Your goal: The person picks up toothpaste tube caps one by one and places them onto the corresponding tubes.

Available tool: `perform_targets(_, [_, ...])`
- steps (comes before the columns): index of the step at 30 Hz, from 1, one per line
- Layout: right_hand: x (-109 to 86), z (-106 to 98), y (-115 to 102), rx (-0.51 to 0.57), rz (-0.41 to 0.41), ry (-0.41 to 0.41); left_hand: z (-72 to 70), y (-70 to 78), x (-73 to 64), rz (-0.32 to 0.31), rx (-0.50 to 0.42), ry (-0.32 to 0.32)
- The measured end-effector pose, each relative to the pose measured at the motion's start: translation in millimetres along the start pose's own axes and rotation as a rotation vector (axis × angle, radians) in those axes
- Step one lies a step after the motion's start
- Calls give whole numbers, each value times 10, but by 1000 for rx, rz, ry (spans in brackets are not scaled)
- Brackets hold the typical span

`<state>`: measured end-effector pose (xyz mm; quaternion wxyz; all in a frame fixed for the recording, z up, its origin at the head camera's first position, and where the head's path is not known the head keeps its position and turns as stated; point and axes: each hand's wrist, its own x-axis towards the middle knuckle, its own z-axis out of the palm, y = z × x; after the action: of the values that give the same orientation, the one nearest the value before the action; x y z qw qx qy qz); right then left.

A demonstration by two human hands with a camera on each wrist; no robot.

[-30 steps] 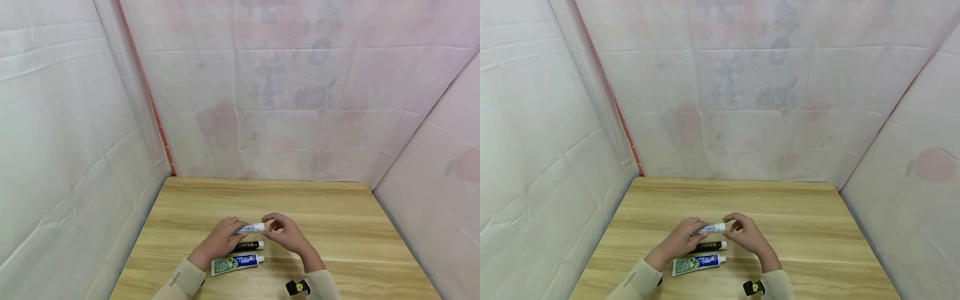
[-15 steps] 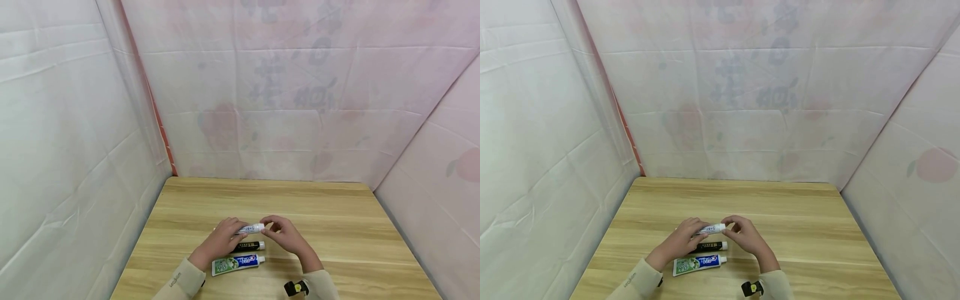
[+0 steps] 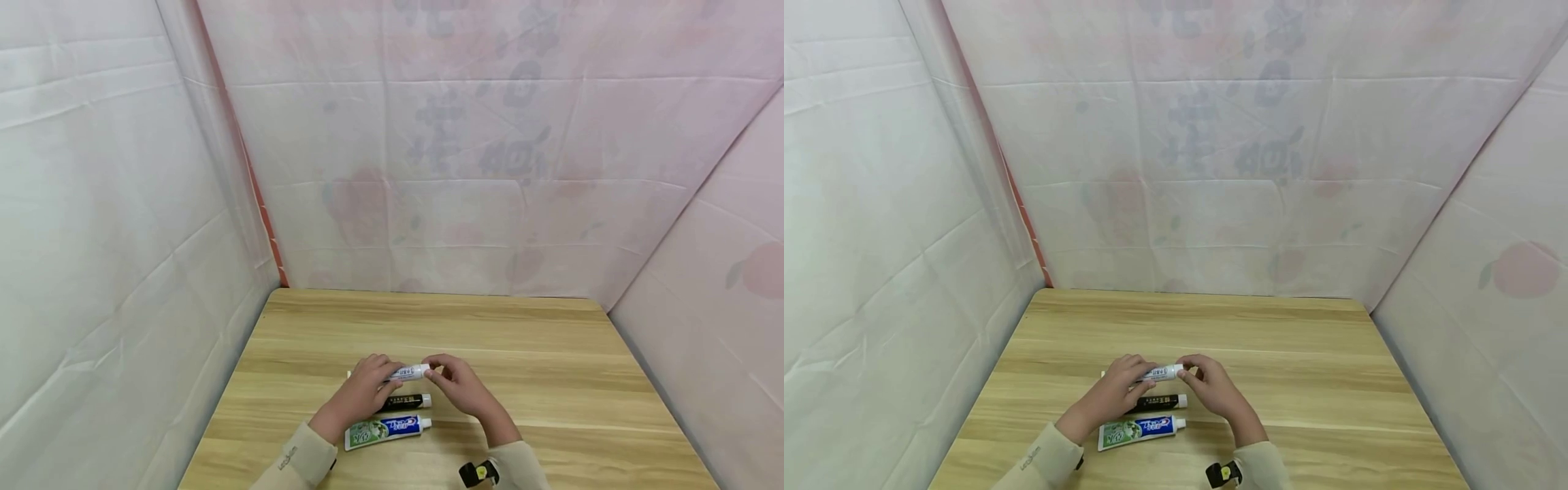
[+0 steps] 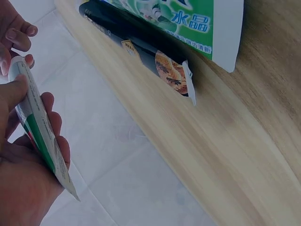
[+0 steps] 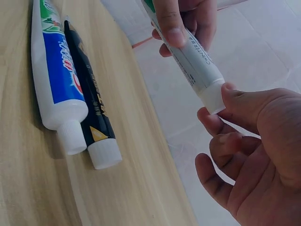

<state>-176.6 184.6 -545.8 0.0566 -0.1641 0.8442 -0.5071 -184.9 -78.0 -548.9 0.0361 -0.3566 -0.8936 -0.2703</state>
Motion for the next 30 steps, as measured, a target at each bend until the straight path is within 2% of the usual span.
perform_targets(6, [-22,31,3,13,31,-6,47,19,-32,1,10,23])
perform_targets(16, [-15,50,9,4,61,-3,64,37,6,34,97,63])
perform_targets(26, [-45,26,21,50,124,-19,117,66,35,69,167,73])
perform_targets(30, [-63,-27,-8,81,144,-58,124,83,17,77,171,63])
